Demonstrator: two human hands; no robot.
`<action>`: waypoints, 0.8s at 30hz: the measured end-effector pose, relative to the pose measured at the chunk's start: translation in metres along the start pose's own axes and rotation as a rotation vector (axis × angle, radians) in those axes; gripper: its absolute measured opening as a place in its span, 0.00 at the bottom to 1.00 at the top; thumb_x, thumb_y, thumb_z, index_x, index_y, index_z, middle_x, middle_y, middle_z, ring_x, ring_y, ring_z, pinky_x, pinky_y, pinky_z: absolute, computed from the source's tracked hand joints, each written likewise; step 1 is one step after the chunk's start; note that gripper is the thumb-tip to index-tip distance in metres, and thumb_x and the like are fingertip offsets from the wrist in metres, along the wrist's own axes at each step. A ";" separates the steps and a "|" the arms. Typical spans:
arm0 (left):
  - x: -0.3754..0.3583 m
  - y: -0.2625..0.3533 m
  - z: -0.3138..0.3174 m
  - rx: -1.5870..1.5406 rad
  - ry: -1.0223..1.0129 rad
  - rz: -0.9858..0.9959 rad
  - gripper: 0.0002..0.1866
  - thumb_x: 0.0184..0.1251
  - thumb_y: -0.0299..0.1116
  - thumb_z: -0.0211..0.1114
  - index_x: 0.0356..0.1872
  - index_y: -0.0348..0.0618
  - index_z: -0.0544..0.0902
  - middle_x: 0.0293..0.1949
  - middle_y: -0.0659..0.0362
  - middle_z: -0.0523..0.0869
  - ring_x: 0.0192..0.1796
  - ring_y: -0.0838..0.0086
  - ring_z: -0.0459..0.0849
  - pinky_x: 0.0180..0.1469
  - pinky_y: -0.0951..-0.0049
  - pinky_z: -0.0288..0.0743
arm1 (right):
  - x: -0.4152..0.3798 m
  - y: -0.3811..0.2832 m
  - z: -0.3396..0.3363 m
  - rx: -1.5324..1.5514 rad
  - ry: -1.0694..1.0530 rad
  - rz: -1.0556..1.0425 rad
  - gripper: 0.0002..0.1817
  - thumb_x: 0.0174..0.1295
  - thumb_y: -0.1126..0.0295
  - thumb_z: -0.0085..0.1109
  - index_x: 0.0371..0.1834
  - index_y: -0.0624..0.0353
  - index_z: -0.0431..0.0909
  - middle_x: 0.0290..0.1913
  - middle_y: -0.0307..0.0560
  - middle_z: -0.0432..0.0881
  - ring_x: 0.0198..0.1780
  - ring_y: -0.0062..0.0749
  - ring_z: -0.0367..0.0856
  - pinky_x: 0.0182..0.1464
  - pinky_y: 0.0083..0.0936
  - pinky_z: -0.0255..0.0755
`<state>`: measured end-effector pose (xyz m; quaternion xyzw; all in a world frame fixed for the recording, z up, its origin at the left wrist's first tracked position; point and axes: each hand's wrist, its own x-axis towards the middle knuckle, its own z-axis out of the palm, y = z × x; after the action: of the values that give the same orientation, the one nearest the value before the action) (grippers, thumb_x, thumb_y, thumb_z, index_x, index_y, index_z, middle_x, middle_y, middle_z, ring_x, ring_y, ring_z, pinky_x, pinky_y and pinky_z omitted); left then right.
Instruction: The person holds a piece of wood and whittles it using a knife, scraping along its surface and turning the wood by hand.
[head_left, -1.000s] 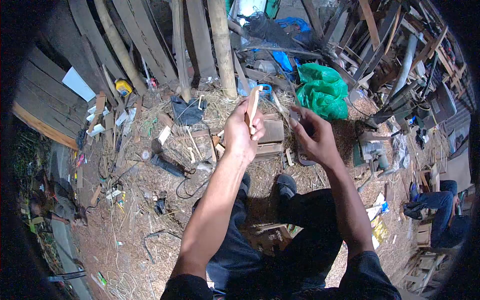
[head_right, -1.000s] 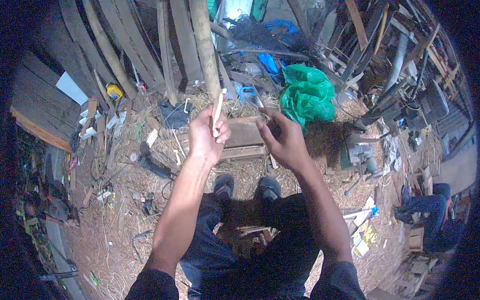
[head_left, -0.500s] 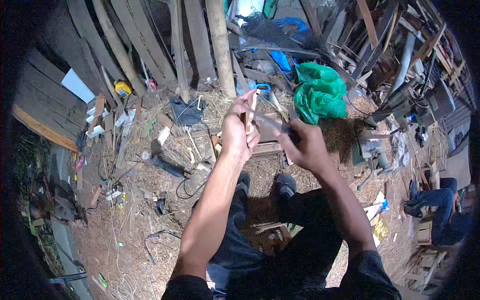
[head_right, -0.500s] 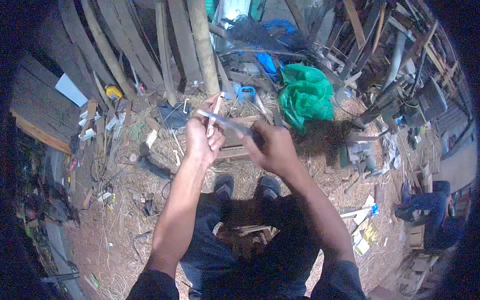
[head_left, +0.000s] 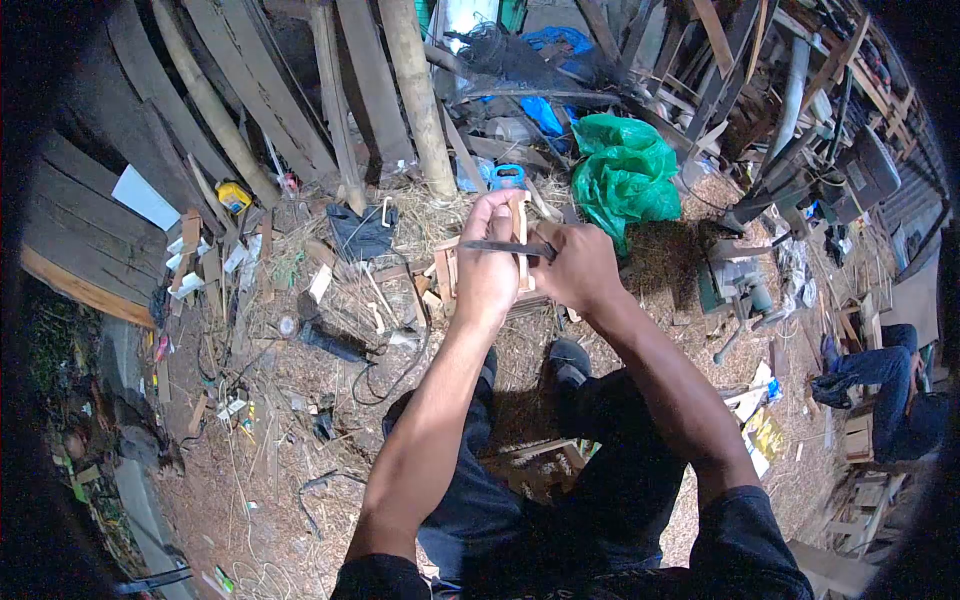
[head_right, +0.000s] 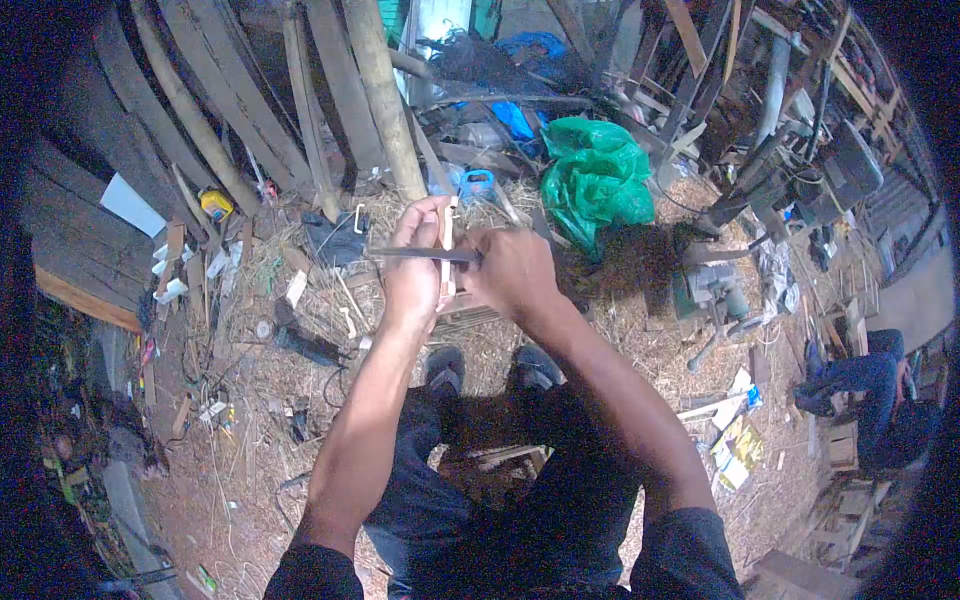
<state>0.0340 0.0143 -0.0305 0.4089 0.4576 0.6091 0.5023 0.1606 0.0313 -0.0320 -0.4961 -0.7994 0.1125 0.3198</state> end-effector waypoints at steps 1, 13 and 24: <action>-0.001 0.000 0.002 0.017 -0.004 0.012 0.15 0.80 0.39 0.45 0.52 0.44 0.77 0.33 0.64 0.78 0.30 0.85 0.75 0.29 0.81 0.70 | 0.001 0.002 0.001 0.012 0.022 0.014 0.09 0.46 0.66 0.62 0.22 0.59 0.76 0.20 0.59 0.75 0.24 0.57 0.77 0.28 0.43 0.70; -0.008 -0.006 0.014 -0.139 0.059 -0.058 0.17 0.81 0.42 0.43 0.57 0.45 0.73 0.31 0.62 0.78 0.25 0.82 0.73 0.23 0.80 0.67 | 0.009 0.029 0.005 -0.008 0.177 0.049 0.05 0.46 0.67 0.64 0.28 0.50 0.81 0.22 0.53 0.81 0.25 0.52 0.82 0.30 0.43 0.75; -0.017 0.008 0.021 -0.162 0.076 -0.120 0.15 0.80 0.41 0.42 0.58 0.49 0.71 0.16 0.66 0.69 0.09 0.84 0.59 0.08 0.82 0.52 | 0.008 0.040 0.005 -0.023 0.050 0.024 0.09 0.43 0.65 0.62 0.29 0.51 0.82 0.25 0.54 0.82 0.29 0.51 0.83 0.33 0.43 0.76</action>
<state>0.0551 0.0002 -0.0185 0.3154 0.4493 0.6280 0.5516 0.1837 0.0584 -0.0518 -0.5119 -0.7863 0.0947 0.3328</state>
